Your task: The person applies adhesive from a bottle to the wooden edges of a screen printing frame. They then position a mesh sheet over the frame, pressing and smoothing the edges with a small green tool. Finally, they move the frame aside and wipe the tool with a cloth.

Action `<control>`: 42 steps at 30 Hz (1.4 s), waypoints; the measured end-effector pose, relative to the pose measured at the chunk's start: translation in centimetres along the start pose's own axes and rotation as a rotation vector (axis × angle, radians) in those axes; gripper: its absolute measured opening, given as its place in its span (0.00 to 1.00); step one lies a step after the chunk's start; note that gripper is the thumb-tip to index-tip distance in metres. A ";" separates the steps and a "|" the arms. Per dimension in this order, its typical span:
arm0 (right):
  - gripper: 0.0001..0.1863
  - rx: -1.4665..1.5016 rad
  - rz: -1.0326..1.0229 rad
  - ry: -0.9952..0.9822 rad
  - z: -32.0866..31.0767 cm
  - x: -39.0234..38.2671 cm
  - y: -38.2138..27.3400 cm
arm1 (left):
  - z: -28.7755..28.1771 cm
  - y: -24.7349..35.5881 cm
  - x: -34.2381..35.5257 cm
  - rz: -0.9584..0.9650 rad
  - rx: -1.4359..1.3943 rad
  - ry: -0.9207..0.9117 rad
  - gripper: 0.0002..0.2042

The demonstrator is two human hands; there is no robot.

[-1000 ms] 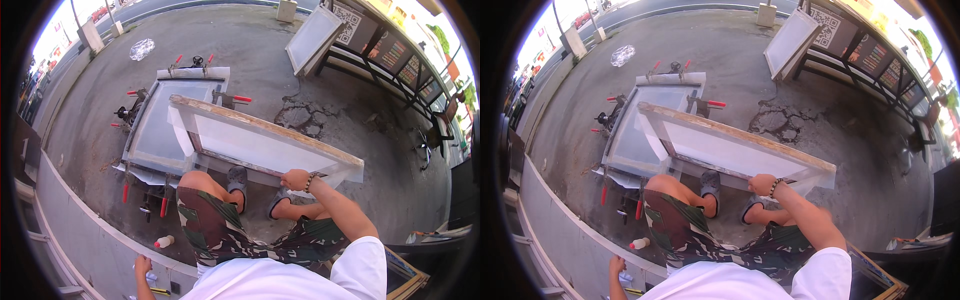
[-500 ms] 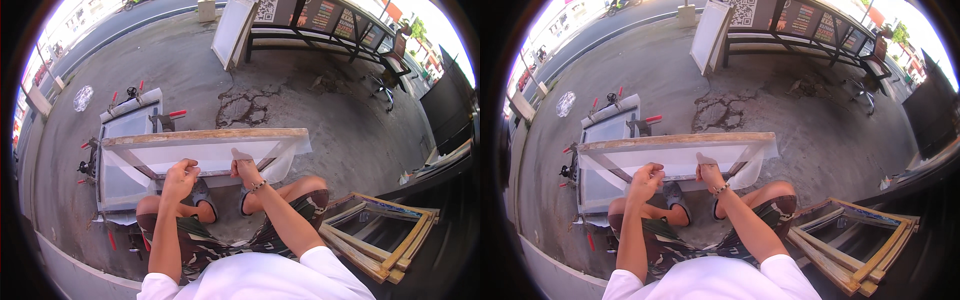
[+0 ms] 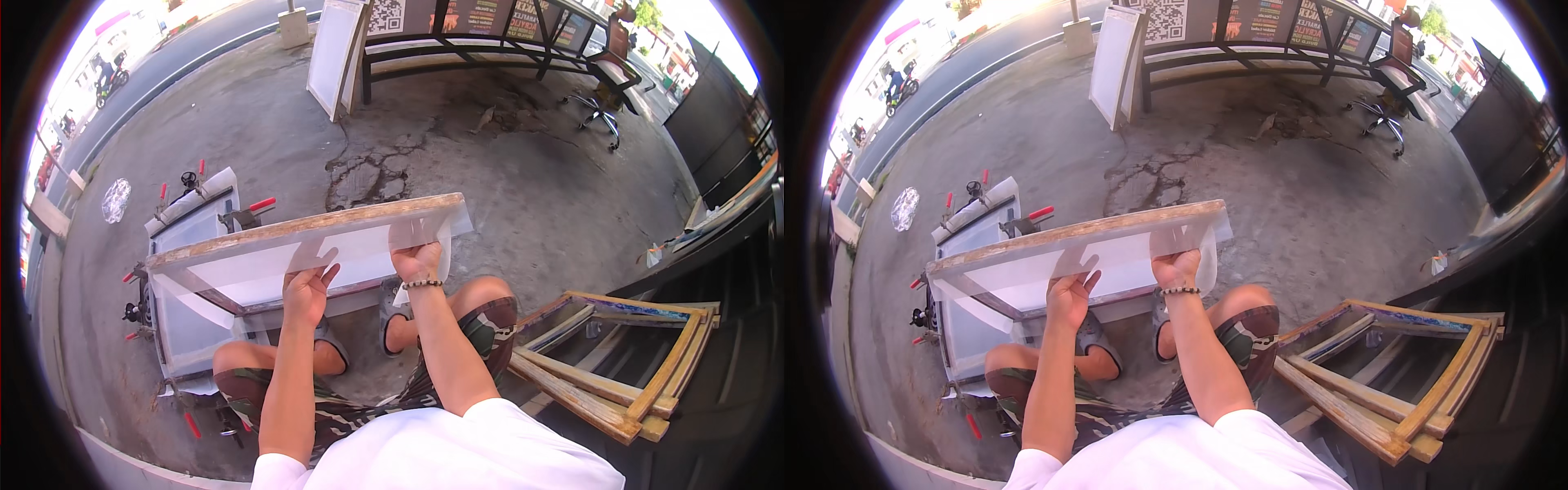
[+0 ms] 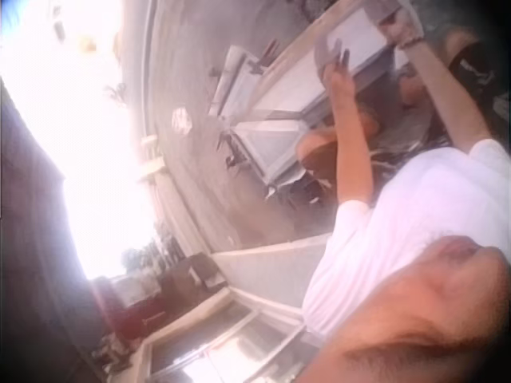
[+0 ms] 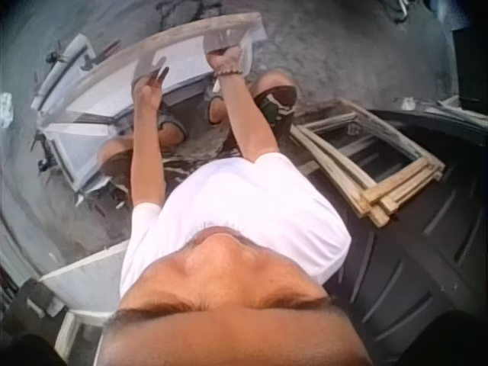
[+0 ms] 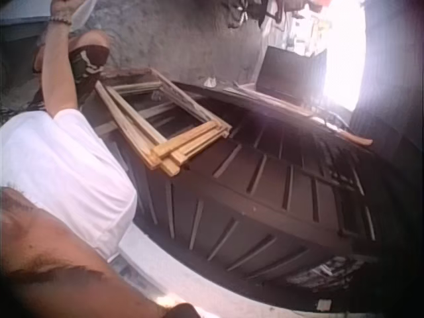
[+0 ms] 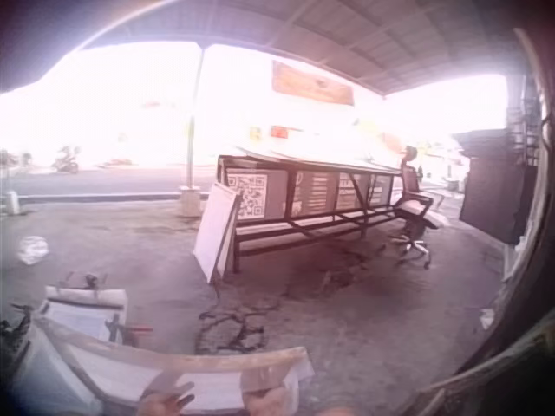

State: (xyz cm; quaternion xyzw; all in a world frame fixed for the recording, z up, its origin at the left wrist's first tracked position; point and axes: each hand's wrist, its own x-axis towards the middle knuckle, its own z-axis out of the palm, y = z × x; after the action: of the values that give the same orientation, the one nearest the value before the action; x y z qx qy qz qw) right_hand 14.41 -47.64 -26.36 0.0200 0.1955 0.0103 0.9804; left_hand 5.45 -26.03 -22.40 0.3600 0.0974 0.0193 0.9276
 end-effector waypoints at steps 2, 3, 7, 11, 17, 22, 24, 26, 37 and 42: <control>0.13 0.025 0.007 0.023 1.0 0.1 0.1 | 0.3 0.0 0.3 0.007 -0.014 -0.015 0.24; 0.13 0.022 0.022 0.022 1.6 0.1 0.2 | 0.6 0.1 0.5 0.010 -0.005 0.013 0.24; 0.16 -0.034 0.034 0.019 5.4 0.3 0.6 | 2.0 1.9 2.0 0.009 0.012 0.103 0.22; 0.17 -0.068 0.086 -0.234 12.9 0.8 0.5 | 4.9 6.0 3.8 0.062 -0.021 -0.031 0.19; 0.19 -0.494 -0.050 -0.478 28.5 -0.1 -1.6 | 11.3 10.5 6.5 0.115 -0.208 -0.180 0.20; 0.18 -0.570 0.048 -0.540 37.4 -0.4 -1.8 | 14.2 8.8 6.5 0.073 -0.438 -0.510 0.23; 0.14 -0.597 0.074 -0.368 39.2 -0.5 -2.3 | 14.1 6.6 5.2 0.061 -0.327 -0.493 0.24; 0.12 -0.689 -0.035 -0.294 39.8 -0.7 -3.5 | 12.6 5.0 3.0 -0.235 0.174 -0.570 0.23; 0.24 -1.130 -0.542 -0.245 30.3 -7.2 -27.7 | 4.6 8.7 -1.6 -0.396 1.414 -0.772 0.21; 0.26 -1.653 -0.957 -0.174 22.6 -10.4 -35.8 | 5.4 9.2 -2.4 -0.305 1.516 -0.749 0.21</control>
State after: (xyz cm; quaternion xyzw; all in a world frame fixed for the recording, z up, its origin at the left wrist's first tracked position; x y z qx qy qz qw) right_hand 13.87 -84.47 -3.10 -0.7594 0.0405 -0.2582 0.5958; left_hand 4.45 -23.08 -11.87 0.8483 -0.1814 -0.2959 0.3999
